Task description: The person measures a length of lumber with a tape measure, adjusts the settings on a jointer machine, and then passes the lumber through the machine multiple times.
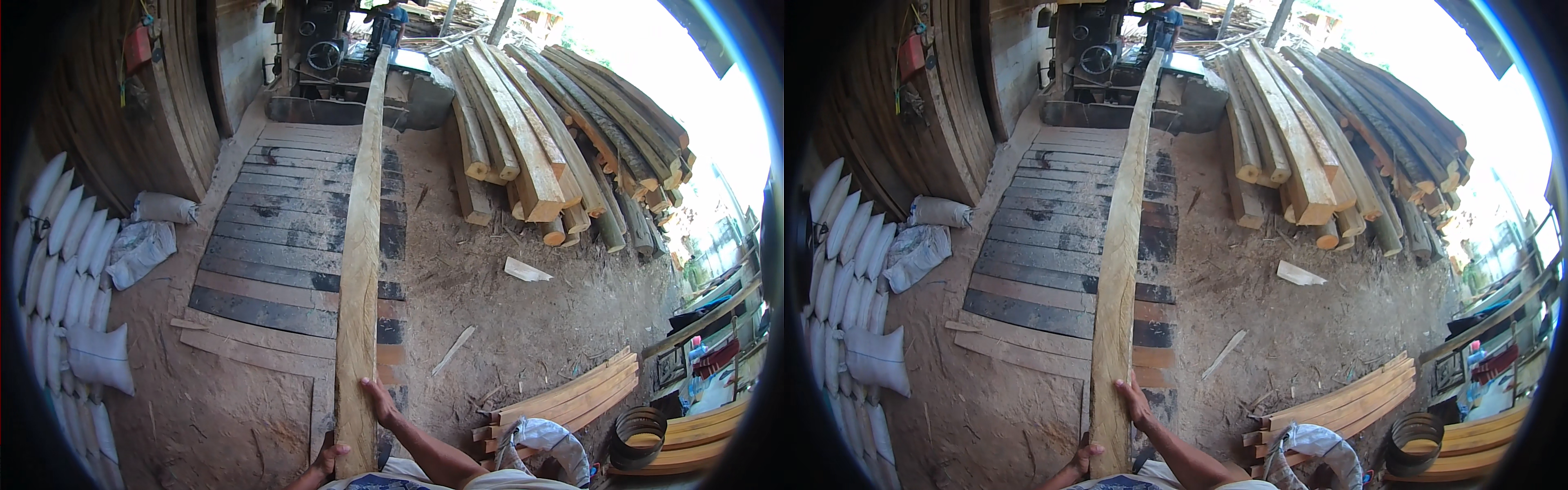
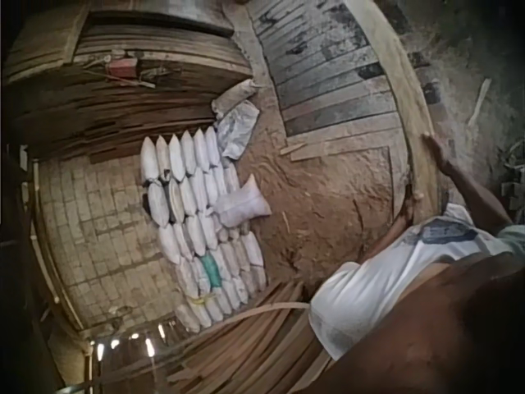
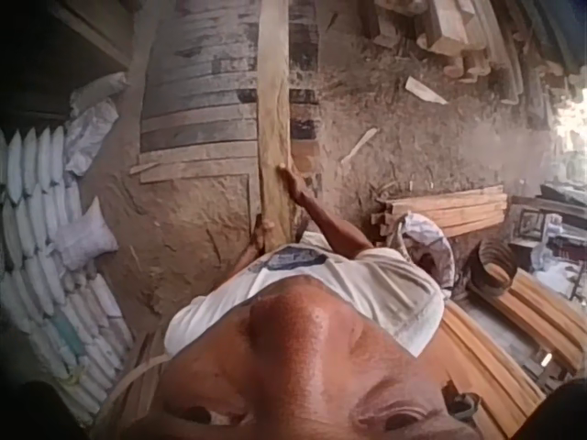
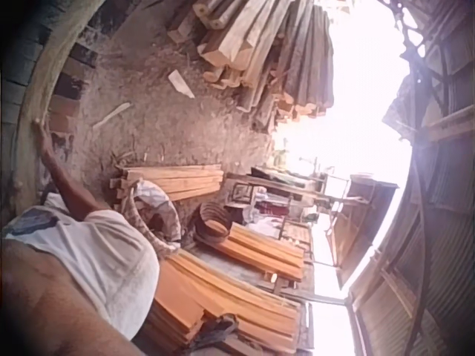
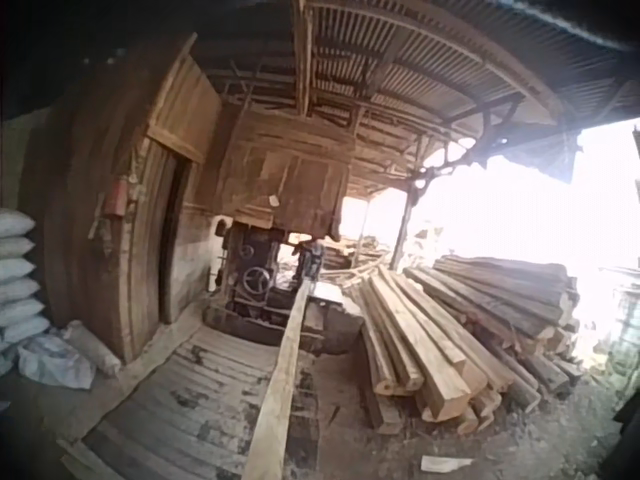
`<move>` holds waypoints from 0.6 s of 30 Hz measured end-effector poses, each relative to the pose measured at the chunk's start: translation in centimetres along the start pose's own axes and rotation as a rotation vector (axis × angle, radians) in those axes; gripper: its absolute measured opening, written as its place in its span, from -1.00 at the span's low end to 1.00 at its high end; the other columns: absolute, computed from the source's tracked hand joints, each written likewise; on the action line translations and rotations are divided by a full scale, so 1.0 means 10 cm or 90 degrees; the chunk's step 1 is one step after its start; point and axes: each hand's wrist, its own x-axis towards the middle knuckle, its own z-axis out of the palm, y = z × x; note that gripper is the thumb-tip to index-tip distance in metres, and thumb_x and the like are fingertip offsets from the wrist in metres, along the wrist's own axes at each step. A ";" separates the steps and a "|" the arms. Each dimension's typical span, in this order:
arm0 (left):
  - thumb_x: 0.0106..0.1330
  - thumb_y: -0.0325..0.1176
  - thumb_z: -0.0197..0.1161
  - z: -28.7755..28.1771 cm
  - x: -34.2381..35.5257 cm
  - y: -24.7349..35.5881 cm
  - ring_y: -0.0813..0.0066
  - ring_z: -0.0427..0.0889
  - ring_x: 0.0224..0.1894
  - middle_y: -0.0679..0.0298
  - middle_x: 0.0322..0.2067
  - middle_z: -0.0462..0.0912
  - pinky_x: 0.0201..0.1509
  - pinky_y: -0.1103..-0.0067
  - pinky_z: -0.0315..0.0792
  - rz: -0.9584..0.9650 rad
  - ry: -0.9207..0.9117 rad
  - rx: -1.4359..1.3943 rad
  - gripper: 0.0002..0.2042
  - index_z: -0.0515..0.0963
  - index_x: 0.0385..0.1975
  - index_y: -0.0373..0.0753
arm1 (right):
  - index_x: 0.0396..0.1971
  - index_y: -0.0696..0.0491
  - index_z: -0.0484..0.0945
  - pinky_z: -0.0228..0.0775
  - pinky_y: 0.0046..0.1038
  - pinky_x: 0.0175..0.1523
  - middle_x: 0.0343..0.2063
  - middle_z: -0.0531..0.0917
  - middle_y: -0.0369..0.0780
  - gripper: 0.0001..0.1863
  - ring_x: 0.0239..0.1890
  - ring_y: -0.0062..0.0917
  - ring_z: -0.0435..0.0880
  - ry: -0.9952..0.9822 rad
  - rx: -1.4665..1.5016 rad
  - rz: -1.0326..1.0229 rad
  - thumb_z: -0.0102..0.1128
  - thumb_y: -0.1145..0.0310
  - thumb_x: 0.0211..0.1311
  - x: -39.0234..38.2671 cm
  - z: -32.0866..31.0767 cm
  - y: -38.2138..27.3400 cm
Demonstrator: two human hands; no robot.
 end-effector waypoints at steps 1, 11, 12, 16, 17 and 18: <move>-0.04 -0.17 0.31 0.01 0.08 0.05 0.33 0.57 -0.05 0.16 -0.06 0.58 0.07 0.44 0.47 -0.002 -0.001 -0.003 -0.29 0.38 0.18 -0.36 | 0.39 0.04 0.09 0.31 -0.35 0.20 0.12 0.46 -0.10 -0.18 0.07 -0.37 0.51 0.006 0.001 -0.003 0.09 -0.09 0.27 0.06 -0.01 -0.07; -0.04 -0.18 0.31 0.11 0.58 0.53 0.31 0.57 -0.03 0.15 -0.05 0.57 0.08 0.42 0.47 -0.010 0.006 -0.029 -0.28 0.36 0.20 -0.35 | 0.41 0.00 0.06 0.33 -0.37 0.20 0.14 0.46 -0.14 -0.20 0.08 -0.42 0.50 -0.016 0.008 -0.011 0.10 -0.03 0.29 0.51 0.05 -0.73; -0.04 -0.18 0.31 0.12 0.62 0.57 0.31 0.57 -0.03 0.15 -0.05 0.57 0.09 0.41 0.47 -0.002 0.010 -0.029 -0.27 0.36 0.20 -0.35 | 0.42 0.00 0.06 0.33 -0.37 0.20 0.13 0.46 -0.15 -0.20 0.07 -0.43 0.50 -0.020 0.021 -0.004 0.11 -0.02 0.29 0.56 0.07 -0.78; -0.03 -0.19 0.31 0.13 0.82 0.75 0.30 0.57 -0.03 0.14 -0.05 0.57 0.09 0.40 0.47 -0.013 0.023 -0.047 -0.28 0.35 0.21 -0.34 | 0.40 0.01 0.09 0.35 -0.38 0.17 0.11 0.47 -0.15 -0.22 0.05 -0.43 0.52 -0.022 0.028 -0.007 0.12 -0.01 0.28 0.88 0.05 -0.83; -0.03 -0.20 0.31 0.14 0.87 0.79 0.29 0.57 -0.02 0.14 -0.04 0.57 0.09 0.39 0.48 -0.043 0.025 -0.062 -0.28 0.34 0.22 -0.34 | 0.38 0.02 0.11 0.37 -0.37 0.16 0.10 0.48 -0.14 -0.23 0.04 -0.42 0.53 -0.018 0.030 -0.003 0.11 -0.01 0.28 0.97 0.02 -0.81; -0.03 -0.20 0.31 0.15 0.94 0.85 0.29 0.57 -0.02 0.14 -0.04 0.57 0.09 0.39 0.48 -0.038 0.029 -0.066 -0.28 0.34 0.22 -0.34 | 0.36 0.03 0.13 0.39 -0.36 0.15 0.08 0.49 -0.14 -0.25 0.03 -0.41 0.54 -0.014 0.033 0.000 0.11 -0.01 0.28 1.06 -0.02 -0.80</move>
